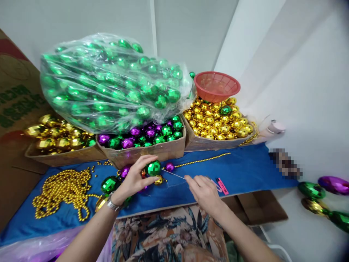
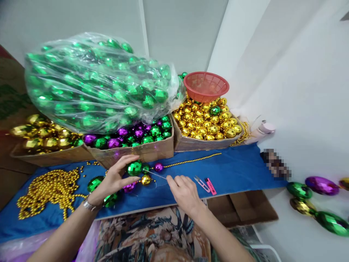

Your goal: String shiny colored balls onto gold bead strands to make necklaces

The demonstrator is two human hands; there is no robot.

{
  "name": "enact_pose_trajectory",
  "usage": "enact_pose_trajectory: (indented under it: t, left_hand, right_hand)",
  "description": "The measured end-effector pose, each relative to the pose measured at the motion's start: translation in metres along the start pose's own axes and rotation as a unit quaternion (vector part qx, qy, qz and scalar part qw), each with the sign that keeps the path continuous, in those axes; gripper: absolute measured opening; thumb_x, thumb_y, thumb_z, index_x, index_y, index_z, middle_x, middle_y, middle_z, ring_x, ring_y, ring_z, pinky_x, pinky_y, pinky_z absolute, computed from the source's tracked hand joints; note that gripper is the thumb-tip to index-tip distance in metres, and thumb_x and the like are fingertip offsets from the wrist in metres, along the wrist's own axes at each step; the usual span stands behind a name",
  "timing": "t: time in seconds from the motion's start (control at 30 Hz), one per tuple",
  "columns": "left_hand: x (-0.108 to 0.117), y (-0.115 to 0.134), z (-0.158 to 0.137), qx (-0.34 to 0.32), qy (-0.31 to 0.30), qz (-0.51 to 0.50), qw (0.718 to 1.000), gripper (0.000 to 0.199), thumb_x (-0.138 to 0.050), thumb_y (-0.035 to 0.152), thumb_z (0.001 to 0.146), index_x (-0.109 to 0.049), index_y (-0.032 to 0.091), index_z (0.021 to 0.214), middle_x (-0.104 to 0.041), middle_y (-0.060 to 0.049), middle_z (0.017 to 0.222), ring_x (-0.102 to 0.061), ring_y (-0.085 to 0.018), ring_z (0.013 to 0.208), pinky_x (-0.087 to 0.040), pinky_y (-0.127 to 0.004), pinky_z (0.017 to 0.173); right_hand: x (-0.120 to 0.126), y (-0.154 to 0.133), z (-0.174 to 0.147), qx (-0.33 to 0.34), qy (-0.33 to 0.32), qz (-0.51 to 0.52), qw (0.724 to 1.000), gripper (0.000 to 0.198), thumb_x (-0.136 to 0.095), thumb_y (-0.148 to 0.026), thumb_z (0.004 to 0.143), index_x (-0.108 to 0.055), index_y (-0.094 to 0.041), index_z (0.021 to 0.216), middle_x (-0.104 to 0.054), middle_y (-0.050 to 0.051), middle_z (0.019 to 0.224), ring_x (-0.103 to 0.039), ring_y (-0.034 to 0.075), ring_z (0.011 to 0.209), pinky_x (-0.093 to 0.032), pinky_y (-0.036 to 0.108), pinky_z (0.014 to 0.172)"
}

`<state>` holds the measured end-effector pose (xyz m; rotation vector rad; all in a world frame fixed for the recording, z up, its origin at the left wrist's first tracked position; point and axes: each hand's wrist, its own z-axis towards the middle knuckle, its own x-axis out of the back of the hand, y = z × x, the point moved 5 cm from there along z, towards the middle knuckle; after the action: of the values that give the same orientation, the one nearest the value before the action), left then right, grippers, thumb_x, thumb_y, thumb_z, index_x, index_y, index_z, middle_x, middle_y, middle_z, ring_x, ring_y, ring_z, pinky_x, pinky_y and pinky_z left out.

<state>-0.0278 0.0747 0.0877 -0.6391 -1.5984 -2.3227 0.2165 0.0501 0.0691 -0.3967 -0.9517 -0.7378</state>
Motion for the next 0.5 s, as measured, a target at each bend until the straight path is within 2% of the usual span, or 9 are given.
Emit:
enact_pose_trajectory:
  t: [0.1,0.2,0.3,0.4,0.5]
  left_hand:
    - [-0.012,0.002,0.000,0.025,-0.015,-0.060,0.998,0.068,-0.079,0.029,0.071,-0.050,0.027,0.132,-0.057,-0.008,0.128,-0.054,-0.026,0.119,-0.042,-0.042,0.102]
    - [-0.025,-0.005,-0.005,0.082,0.032,-0.191,0.978,0.068,-0.080,0.028,0.070,-0.047,0.026,0.129,-0.059,-0.008,0.124,-0.056,-0.025,0.114,-0.046,-0.038,0.097]
    - [-0.038,-0.014,-0.011,0.120,0.077,-0.278,0.950,0.066,-0.082,0.026,0.067,-0.049,0.024,0.125,-0.060,-0.008,0.121,-0.058,-0.023,0.110,-0.048,-0.035,0.093]
    - [-0.045,-0.017,-0.014,0.136,0.089,-0.320,0.933,0.068,-0.084,0.025,0.064,-0.050,0.024,0.122,-0.060,-0.008,0.120,-0.058,-0.023,0.108,-0.049,-0.033,0.089]
    - [-0.050,-0.015,-0.016,0.135,0.084,-0.322,0.933,0.068,-0.084,0.023,0.063,-0.051,0.024,0.122,-0.059,-0.008,0.120,-0.056,-0.022,0.110,-0.047,-0.031,0.090]
  right_hand:
    - [-0.006,-0.005,0.003,0.009,-0.008,0.008,1.000,0.023,-0.043,-0.013,0.096,-0.064,-0.015,0.106,-0.058,0.003,0.067,-0.053,0.017,0.062,-0.038,0.030,0.060]
    - [-0.020,-0.009,0.000,-0.016,-0.034,0.094,0.995,0.024,-0.041,-0.015,0.097,-0.063,-0.016,0.106,-0.062,0.004,0.074,-0.057,0.017,0.068,-0.043,0.029,0.065]
    - [-0.030,-0.011,-0.007,-0.055,-0.043,0.185,0.980,0.024,-0.039,-0.016,0.099,-0.061,-0.017,0.107,-0.066,0.006,0.083,-0.062,0.017,0.075,-0.047,0.028,0.071]
    - [-0.033,-0.015,-0.009,-0.074,-0.036,0.230,0.970,0.023,-0.039,-0.016,0.099,-0.060,-0.017,0.107,-0.068,0.006,0.086,-0.064,0.017,0.078,-0.049,0.028,0.072]
    - [-0.033,-0.020,-0.006,-0.073,-0.027,0.242,0.967,0.022,-0.039,-0.016,0.099,-0.060,-0.017,0.106,-0.069,0.007,0.087,-0.064,0.018,0.076,-0.049,0.028,0.071]
